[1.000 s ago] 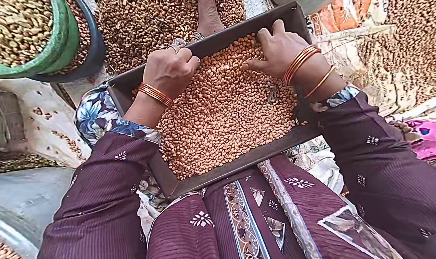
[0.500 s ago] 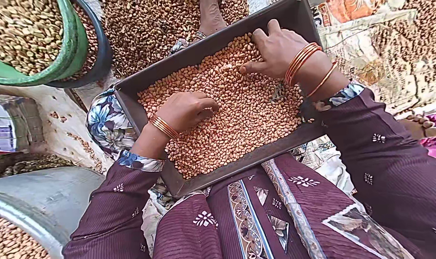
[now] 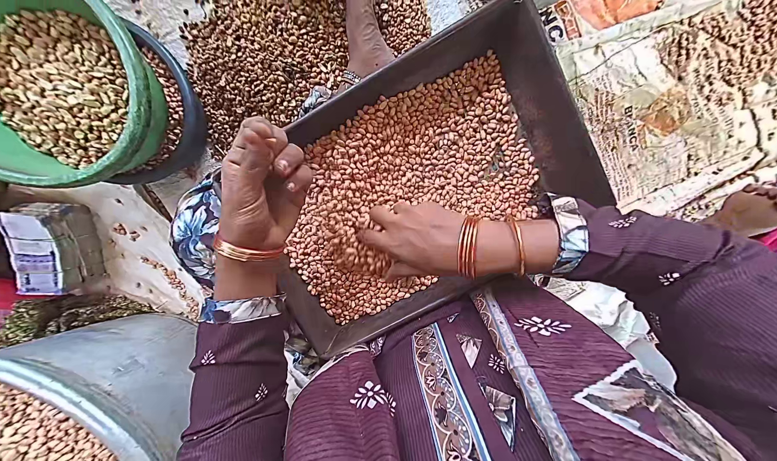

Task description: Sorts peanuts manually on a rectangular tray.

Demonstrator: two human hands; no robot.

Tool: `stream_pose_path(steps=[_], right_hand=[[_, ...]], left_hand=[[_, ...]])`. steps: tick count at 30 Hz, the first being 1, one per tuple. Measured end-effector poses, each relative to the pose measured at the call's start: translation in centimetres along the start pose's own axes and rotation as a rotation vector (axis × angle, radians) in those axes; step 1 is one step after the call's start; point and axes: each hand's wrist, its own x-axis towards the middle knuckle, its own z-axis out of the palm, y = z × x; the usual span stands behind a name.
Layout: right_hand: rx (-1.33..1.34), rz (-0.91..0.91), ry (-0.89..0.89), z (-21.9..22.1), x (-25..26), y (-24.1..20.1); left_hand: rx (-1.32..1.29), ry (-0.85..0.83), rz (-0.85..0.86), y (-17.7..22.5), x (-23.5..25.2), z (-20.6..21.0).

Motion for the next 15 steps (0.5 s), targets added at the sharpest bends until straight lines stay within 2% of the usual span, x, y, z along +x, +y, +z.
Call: stream_pose_path(steps=[2, 4, 6, 8, 10, 12, 15], right_hand=[[-0.044, -0.156, 0.016, 0.1, -0.1, -2.1], [-0.138, -0.371, 0.115, 0.8, 0.4, -3.9], [-0.197, -0.589, 0.118, 2.5, 1.8, -5.1], [-0.209, -0.684, 0.033, 4.1, 4.2, -5.4], [-0.193, -0.681, 0.074, 4.9, 7.2, -4.9], [-0.222, -0.598, 0.095, 3.6, 9.6, -4.4], [-0.283, -0.421, 0.076, 0.8, 12.3, -3.6]], left_hand=[[-0.342, -0.046, -0.008, 0.4, -0.5, -0.3], [-0.454, -0.043, -0.052, 0.5, -1.1, -0.1], [-0.435, 0.018, -0.162, 0.8, -1.4, 0.2], [-0.285, 0.112, -0.266, 1.4, -1.5, 0.6], [-0.037, 0.196, -0.305, 2.2, -1.4, 1.0], [0.178, 0.23, -0.273, 3.0, -1.2, 1.4], [0.295, 0.261, -0.183, 3.7, -0.9, 1.8]])
